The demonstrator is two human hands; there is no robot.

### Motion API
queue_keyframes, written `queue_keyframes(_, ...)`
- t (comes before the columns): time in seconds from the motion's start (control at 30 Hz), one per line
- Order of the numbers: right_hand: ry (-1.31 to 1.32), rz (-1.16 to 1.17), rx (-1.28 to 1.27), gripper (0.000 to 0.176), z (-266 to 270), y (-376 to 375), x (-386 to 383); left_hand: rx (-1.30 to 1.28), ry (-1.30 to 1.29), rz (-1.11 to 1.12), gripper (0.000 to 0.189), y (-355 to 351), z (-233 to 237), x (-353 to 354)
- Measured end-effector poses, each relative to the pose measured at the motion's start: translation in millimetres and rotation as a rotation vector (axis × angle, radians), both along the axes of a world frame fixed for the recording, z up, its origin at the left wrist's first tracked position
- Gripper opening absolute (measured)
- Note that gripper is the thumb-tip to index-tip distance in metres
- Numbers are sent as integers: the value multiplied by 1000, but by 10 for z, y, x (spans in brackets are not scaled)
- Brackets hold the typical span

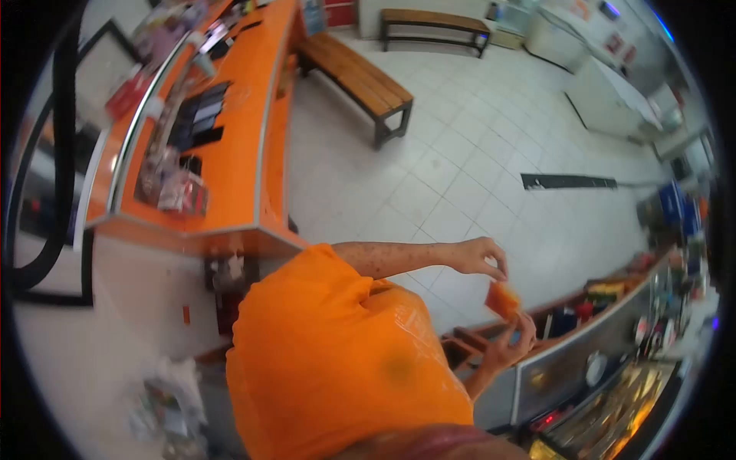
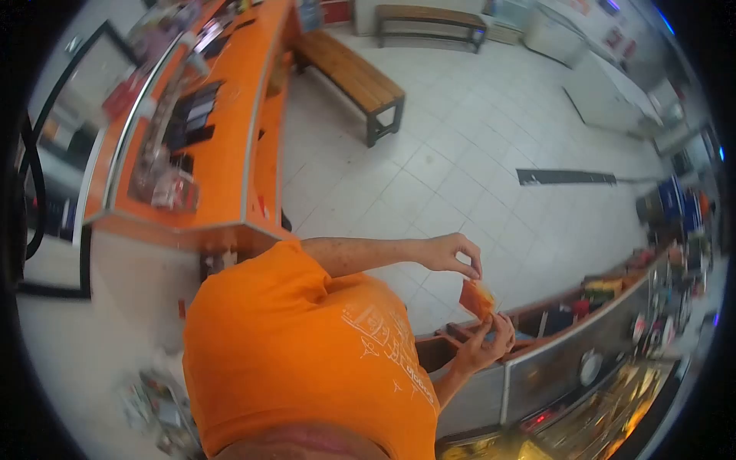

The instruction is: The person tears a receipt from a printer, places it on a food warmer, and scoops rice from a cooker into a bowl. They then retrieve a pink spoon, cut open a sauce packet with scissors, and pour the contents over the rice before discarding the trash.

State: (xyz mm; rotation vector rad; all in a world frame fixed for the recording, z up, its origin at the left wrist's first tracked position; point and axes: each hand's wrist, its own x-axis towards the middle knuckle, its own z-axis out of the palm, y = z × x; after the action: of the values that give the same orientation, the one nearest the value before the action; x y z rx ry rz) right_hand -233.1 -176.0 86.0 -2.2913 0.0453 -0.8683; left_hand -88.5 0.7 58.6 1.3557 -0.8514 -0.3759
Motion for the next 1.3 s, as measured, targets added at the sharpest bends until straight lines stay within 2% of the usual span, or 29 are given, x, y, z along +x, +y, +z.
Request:
queue_keyframes(0.03,-2,16,-240,10,51,-66,120,-7,7,53,10,53,38,-7)
queue_keyframes(0.07,-12,71,-374,12,-24,-281,273,9,-37,170,9,-2,31,6)
queue_keyframes(0.1,-20,114,-374,12,53,-305,392,24,-80,286,8,58,68,-19)
queue_keyframes(0.13,-1,220,-487,13,215,-302,509,28,-75,324,8,107,156,-63)
queue_keyframes(0.2,-34,383,-653,14,374,-358,778,350,-386,633,7,169,351,-133)
queue_keyframes(0.37,-168,595,-707,17,554,-433,1391,490,-350,928,7,51,464,-217)
queue_keyframes(0.43,-175,741,-644,19,549,-403,1596,583,-327,1061,6,-17,488,-260)
queue_keyframes(0.6,-212,859,-525,16,351,-382,2113,784,-337,1147,8,-222,424,5)
queue_keyframes(0.63,-219,855,-521,16,319,-407,2264,756,-271,1117,9,-252,391,121)
queue_keyframes(0.7,-65,1030,-474,18,282,-476,2614,712,-240,1045,10,-346,321,437)
queue_keyframes(0.77,-64,989,-445,18,140,-633,3006,681,-133,935,11,-506,246,820)
queue_keyframes(0.83,28,1055,-398,17,39,-905,3432,639,-122,866,11,-722,133,1309)
queue_keyframes(0.9,15,961,-370,17,71,-1172,3838,614,-104,788,11,-941,93,1907)
queue_keyframes(1.0,22,823,-325,21,151,-1770,4357,536,-97,556,9,-1454,169,2794)
queue_keyframes(1.1,24,637,-240,24,138,-2420,4781,482,-204,324,10,-2079,244,3701)
queue_keyframes(1.13,30,503,-240,24,168,-2652,4846,463,-245,196,10,-2350,305,3940)
queue_keyframes(1.2,25,385,-139,23,233,-3061,4996,350,-348,156,13,-2886,450,4393)
queue_keyframes(1.23,25,235,-132,23,218,-3360,5112,328,-383,10,13,-3263,384,4690)
queue_keyframes(1.3,20,140,-46,19,138,-3858,5192,210,-442,15,14,-3953,128,5086)
